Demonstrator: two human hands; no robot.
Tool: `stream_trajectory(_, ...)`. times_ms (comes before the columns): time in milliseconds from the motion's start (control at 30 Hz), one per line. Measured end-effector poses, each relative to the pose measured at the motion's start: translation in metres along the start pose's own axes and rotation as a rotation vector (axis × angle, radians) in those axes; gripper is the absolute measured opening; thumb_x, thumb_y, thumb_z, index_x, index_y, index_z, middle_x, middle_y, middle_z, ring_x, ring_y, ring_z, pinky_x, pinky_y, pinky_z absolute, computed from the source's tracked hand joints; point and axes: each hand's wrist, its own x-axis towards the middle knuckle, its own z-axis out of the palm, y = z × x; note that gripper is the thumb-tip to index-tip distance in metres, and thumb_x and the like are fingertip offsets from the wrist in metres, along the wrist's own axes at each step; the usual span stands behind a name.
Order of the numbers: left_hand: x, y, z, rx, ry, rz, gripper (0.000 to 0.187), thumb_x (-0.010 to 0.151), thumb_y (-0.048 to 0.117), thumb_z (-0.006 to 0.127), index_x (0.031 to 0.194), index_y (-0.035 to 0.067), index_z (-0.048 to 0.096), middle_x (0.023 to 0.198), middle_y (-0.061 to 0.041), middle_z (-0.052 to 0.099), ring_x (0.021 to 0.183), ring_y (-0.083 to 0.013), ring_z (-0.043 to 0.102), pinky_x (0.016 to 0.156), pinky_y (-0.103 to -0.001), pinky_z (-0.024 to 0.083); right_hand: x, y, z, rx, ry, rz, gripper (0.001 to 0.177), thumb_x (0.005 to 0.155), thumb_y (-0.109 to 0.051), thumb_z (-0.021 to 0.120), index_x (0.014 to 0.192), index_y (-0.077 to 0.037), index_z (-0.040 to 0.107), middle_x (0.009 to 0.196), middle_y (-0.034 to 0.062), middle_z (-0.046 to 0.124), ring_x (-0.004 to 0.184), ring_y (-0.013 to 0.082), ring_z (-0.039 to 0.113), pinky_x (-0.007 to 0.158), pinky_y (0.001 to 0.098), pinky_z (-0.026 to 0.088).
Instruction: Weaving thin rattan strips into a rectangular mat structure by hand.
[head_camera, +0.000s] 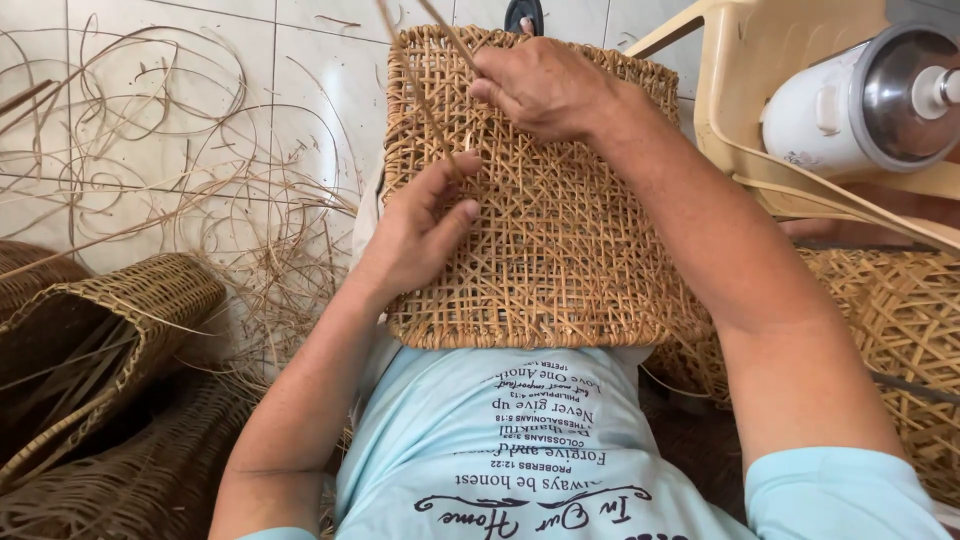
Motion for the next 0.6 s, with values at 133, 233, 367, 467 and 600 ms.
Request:
stream_trajectory(133, -0.001, -0.027, -0.004, -0.511, 0.133, -0.133, 0.024, 0.102, 0.002, 0.056, 0.126, 0.002, 0.058, 0.114, -0.011, 0.066, 0.097, -0.016, 0.065, 0.086, -0.03, 0.057, 0.007, -0.008, -0.005, -0.006, 0.011, -0.053, 0.03, 0.123, -0.032, 0.04, 0.099, -0.015, 0.044, 0.073, 0.0001, 0.043, 0.053, 0.0147, 0.043, 0.05, 0.0307, 0.048)
stream_trajectory(233, -0.001, -0.037, -0.005, -0.59, 0.195, -0.116, 0.013, 0.103, 0.002, 0.056, 0.116, 0.005, 0.06, 0.12, -0.013, 0.069, 0.116, -0.0201, 0.069, 0.106, -0.035, 0.059, 0.002, -0.012, -0.008, -0.004, 0.09, -0.115, 0.031, 0.122, -0.031, 0.041, 0.097, -0.013, 0.049, 0.082, 0.003, 0.048, 0.064, 0.0169, 0.047, 0.058, 0.0331, 0.049)
stream_trajectory(367, -0.005, -0.027, 0.001, -0.432, 0.235, -0.059, 0.017, 0.102, 0.0, 0.056, 0.117, 0.003, 0.064, 0.115, -0.011, 0.072, 0.104, -0.0172, 0.07, 0.094, -0.029, 0.06, -0.001, -0.005, -0.005, 0.079, 0.266, -0.235, 0.041, 0.121, -0.026, 0.057, 0.084, -0.011, 0.051, 0.086, 0.003, 0.047, 0.066, 0.0149, 0.041, 0.056, 0.0294, 0.041)
stream_trajectory(467, -0.006, -0.039, 0.002, -0.509, 0.264, -0.017, 0.02, 0.103, -0.002, 0.056, 0.121, 0.002, 0.062, 0.115, -0.013, 0.071, 0.11, -0.02, 0.07, 0.102, -0.033, 0.06, -0.007, -0.007, -0.01, 0.276, 0.344, -0.264, 0.029, 0.113, -0.023, 0.073, 0.091, -0.006, 0.072, 0.085, 0.0056, 0.056, 0.066, 0.0136, 0.045, 0.053, 0.0255, 0.038)
stream_trajectory(600, -0.004, -0.051, -0.005, -0.8, 0.35, -0.131, 0.017, 0.105, 0.002, 0.057, 0.12, 0.004, 0.063, 0.113, -0.01, 0.073, 0.1, -0.0136, 0.071, 0.09, -0.027, 0.062, -0.016, -0.002, -0.008, 0.26, 0.371, -0.253, 0.022, 0.11, -0.007, 0.076, 0.089, -0.004, 0.073, 0.082, 0.008, 0.063, 0.059, 0.0125, 0.046, 0.048, 0.0241, 0.039)
